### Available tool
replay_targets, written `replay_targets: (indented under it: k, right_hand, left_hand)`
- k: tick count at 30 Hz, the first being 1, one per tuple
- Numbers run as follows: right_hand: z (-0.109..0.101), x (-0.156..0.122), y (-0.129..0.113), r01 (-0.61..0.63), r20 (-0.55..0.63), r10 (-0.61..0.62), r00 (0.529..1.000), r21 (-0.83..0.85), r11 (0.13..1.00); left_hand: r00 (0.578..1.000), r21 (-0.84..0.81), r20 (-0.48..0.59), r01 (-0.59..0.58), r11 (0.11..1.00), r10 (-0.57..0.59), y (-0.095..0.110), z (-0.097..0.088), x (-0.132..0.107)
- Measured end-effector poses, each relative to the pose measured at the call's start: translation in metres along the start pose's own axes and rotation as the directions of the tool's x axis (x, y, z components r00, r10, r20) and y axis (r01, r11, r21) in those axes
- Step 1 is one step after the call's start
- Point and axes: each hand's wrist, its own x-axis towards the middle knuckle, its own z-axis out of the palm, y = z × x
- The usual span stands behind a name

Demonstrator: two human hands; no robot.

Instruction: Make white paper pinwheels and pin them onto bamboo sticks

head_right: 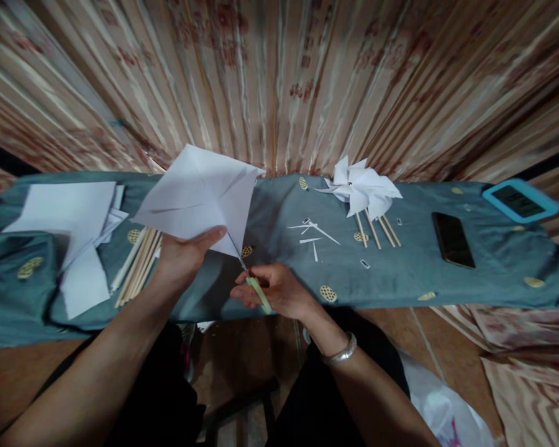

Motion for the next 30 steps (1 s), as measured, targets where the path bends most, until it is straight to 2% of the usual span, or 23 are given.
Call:
replay_targets:
  k: [7,14,19,21,25,30]
  right_hand:
    - [0.0025,0.0017,-0.0020,-0.025,-0.026,0.026,0.999,0.053,0.998]
    - [0.0045,0.0023,-0.0042,-0.016,-0.036,0.018,0.999,0.073,0.997]
    - [0.0045,0.0021,-0.0051,-0.035,-0.057,0.040,0.998,0.087,0.996]
    - [0.0036,0.0019,-0.0047,-0.040,-0.055,0.044,0.997,0.086,0.995]
    - [0.0016,0.0016,-0.0030,-0.025,-0.052,0.028,0.998,0.061,0.998]
    - [0.0012,0.0013,-0.0025,-0.007,-0.045,0.009,0.999,0.036,0.999]
  left_hand:
    - [1.000,-0.002,0.029,-0.003,1.000,0.003,-0.0006,-0.0025,0.0014]
    - [1.000,-0.034,0.013,-0.011,0.999,0.012,-0.0005,-0.0030,0.0018]
    - [0.999,-0.034,0.008,0.035,0.999,-0.035,0.0042,-0.0038,-0.0010]
    - [0.998,-0.037,0.017,0.055,0.998,-0.054,0.0052,-0.0043,-0.0015]
    - [0.998,-0.062,0.060,0.027,0.998,-0.023,0.0052,-0.0049,-0.0002]
    - [0.998,-0.063,0.055,0.033,0.997,-0.030,0.0019,-0.0039,-0.0012]
